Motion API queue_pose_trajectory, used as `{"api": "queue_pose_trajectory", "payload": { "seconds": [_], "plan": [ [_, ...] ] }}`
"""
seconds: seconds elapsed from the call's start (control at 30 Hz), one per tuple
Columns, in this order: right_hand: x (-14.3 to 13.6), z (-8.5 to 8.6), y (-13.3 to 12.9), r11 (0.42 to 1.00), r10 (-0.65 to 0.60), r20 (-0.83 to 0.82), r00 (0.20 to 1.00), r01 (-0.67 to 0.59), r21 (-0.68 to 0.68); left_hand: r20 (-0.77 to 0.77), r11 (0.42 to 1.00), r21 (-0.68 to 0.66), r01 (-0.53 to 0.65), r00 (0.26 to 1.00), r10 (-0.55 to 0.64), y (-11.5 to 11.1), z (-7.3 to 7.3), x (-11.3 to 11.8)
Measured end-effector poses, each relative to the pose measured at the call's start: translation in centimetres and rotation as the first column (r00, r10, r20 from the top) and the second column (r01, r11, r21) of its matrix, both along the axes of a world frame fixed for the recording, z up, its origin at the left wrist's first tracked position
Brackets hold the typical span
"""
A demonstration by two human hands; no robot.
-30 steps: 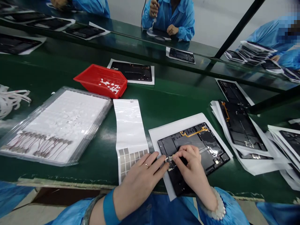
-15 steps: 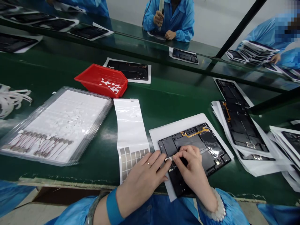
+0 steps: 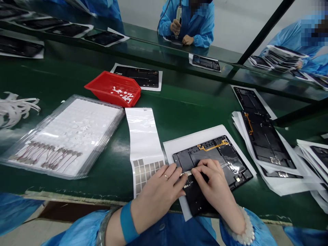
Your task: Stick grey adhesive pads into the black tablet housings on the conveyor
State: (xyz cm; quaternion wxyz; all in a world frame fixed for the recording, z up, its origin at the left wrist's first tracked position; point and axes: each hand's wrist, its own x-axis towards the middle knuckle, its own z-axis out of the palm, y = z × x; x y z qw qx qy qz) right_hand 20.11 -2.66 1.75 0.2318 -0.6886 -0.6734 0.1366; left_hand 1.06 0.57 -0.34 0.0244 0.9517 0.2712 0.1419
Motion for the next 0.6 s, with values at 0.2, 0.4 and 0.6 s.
{"api": "queue_pose_trajectory", "payload": {
  "seconds": [0.2,0.4,0.6],
  "plan": [
    [3.3,0.2,0.7,0.992,-0.014,-0.029,0.999,0.018,0.121,-0.038,0.998,-0.011,0.069,0.997,-0.070,1.0,0.9,-0.1],
    [4.1,-0.9,1.3,0.992,0.115,0.029,0.993,-0.117,0.054,-0.084,0.973,-0.043,0.225,0.970,-0.228,4.1,1.8,0.4],
    [4.1,-1.4,1.4,0.989,0.135,0.063,0.989,-0.138,0.054,-0.038,0.926,-0.051,0.374,0.926,-0.376,5.7,1.8,0.7]
  ]
}}
